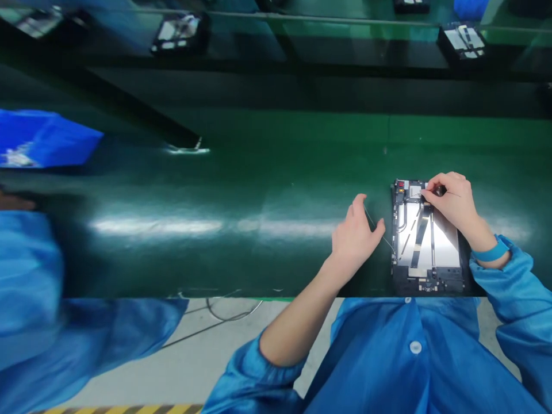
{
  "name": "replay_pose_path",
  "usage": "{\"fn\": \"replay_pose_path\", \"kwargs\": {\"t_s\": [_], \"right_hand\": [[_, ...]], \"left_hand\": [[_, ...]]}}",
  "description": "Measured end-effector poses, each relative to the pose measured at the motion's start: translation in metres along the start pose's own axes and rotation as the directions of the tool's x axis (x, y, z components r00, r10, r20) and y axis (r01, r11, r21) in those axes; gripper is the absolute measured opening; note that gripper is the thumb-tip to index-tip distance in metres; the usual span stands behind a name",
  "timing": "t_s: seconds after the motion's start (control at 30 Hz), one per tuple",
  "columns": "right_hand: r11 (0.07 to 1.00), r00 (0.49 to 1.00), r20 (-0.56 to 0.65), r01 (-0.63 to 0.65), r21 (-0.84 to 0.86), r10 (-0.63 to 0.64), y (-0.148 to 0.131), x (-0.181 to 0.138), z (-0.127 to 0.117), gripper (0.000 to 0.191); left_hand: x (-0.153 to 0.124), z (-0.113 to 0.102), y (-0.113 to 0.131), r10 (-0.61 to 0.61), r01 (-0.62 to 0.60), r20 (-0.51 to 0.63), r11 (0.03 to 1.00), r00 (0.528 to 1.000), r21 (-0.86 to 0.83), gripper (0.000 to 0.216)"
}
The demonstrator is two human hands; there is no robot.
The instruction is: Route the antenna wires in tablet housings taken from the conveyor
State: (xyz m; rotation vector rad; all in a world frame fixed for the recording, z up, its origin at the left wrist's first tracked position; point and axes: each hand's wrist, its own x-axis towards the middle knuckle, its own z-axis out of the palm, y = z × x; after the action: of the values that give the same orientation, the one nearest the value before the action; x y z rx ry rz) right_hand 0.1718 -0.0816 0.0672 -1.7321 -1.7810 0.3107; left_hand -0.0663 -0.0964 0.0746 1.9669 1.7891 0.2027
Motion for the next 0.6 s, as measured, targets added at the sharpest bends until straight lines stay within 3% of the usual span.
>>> {"fn": "replay_pose_path", "kwargs": {"t_s": [0.1,0.17,0.33,0.6], "right_hand": [[0.997,0.998,-0.011,0.056,-0.061,-0.057,-0.004,0.000,0.000,0.010],[0.991,0.994,-0.002,0.110,-0.073,-0.110,-0.006,-0.003,-0.002,0.010],[0.984,0.984,0.087,0.163,-0.072,-0.157,-0.010,-0.014,-0.010,0.011],[0.991,0.986,0.103,0.128,0.033,-0.131,-0.012,-0.031,-0.003,0.009]], "left_hand": [[0.013,0.002,0.006,0.182,-0.187,-0.046,0.971,0.982,-0.151,0.031],[0.026,0.004,0.010,0.238,-0.235,-0.027,0.925,0.971,-0.300,0.017],[0.056,0.010,0.010,0.297,-0.147,0.164,0.794,0.941,-0.590,0.004],[0.077,-0.006,0.004,0.408,0.006,0.425,0.715,0.808,-0.699,0.012]]}}
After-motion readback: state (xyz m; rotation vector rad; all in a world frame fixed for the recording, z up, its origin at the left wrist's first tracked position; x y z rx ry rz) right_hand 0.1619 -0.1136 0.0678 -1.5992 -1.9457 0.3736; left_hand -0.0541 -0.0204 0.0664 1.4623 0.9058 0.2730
